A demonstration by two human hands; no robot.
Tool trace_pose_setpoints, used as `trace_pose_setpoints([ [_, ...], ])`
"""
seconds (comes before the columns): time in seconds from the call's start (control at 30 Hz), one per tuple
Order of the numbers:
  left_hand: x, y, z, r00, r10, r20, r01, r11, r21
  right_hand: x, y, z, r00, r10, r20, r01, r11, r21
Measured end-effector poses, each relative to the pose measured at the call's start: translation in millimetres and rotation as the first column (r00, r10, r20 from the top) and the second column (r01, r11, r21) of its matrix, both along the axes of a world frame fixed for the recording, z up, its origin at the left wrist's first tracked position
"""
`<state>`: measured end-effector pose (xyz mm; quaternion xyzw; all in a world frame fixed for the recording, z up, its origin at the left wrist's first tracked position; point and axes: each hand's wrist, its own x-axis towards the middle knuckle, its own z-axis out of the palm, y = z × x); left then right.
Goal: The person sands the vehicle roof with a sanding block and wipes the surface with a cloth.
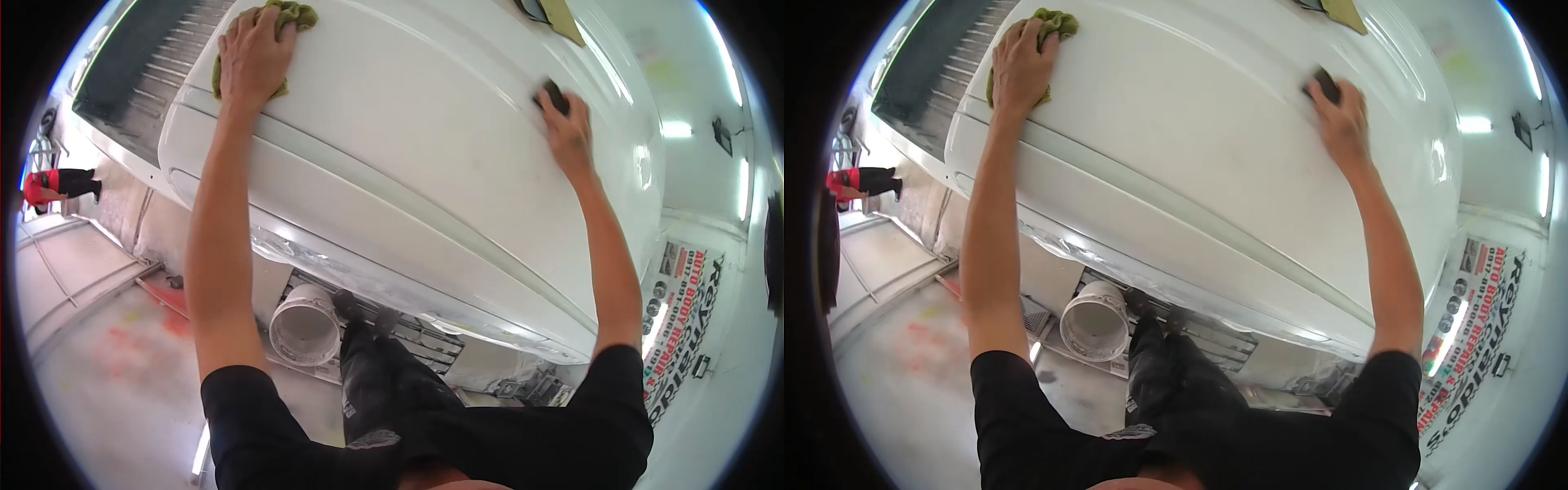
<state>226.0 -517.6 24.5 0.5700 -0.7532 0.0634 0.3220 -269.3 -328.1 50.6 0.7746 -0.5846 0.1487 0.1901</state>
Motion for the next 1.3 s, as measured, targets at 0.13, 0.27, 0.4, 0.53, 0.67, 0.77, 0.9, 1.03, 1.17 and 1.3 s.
trace_pose_setpoints([
  [0.13, -3.1, -2.1, -1.1, 0.998, -0.051, 0.021, 0.053, 0.996, -0.075, 47.7, -64.8, -0.4, 0.993, 0.115, -0.001, -0.115, 0.99, -0.079],
  [0.27, -15.1, 19.5, 31.6, 0.991, -0.01, -0.132, 0.029, 0.99, 0.136, 201.4, -204.0, 8.9, 0.985, 0.099, 0.144, -0.103, 0.994, 0.023],
  [0.4, -7.3, 0.2, 19.7, 0.993, -0.057, -0.099, 0.061, 0.998, 0.033, 132.2, -151.1, 1.5, 0.987, 0.151, -0.055, -0.151, 0.989, 0.001],
  [0.53, -11.6, -8.0, 9.0, 0.99, -0.053, -0.129, 0.051, 0.999, -0.02, 61.0, -63.0, 5.7, 0.996, 0.071, -0.062, -0.072, 0.997, -0.005],
  [0.67, -15.9, -16.5, 12.6, 0.989, -0.065, -0.135, 0.064, 0.998, -0.007, 143.2, -176.7, -0.8, 0.959, 0.258, -0.12, -0.268, 0.96, -0.08],
  [0.77, -14.7, -14.7, 18.4, 0.98, -0.094, -0.173, 0.098, 0.995, 0.02, 259.7, -282.4, 10.4, 0.962, 0.257, -0.088, -0.26, 0.965, -0.03],
  [0.9, -16.3, -9.1, 18.4, 0.972, -0.112, -0.205, 0.122, 0.992, 0.039, 218.7, -277.5, -3.4, 0.936, 0.349, -0.037, -0.347, 0.936, 0.056],
  [1.03, -13.9, -17.9, 10.0, 0.981, -0.055, -0.186, 0.055, 0.998, -0.005, 144.3, -151.0, -0.9, 0.969, 0.24, 0.062, -0.237, 0.97, -0.061],
  [1.17, -12.5, -19.5, 15.3, 0.977, -0.055, -0.204, 0.063, 0.997, 0.033, 212.9, -235.2, -3.8, 0.96, 0.274, 0.047, -0.272, 0.961, -0.057],
  [1.3, -8.7, -22.0, 14.4, 0.977, -0.069, -0.2, 0.075, 0.997, 0.02, 315.4, -322.1, -1.0, 0.966, 0.207, 0.156, -0.214, 0.977, 0.025],
])
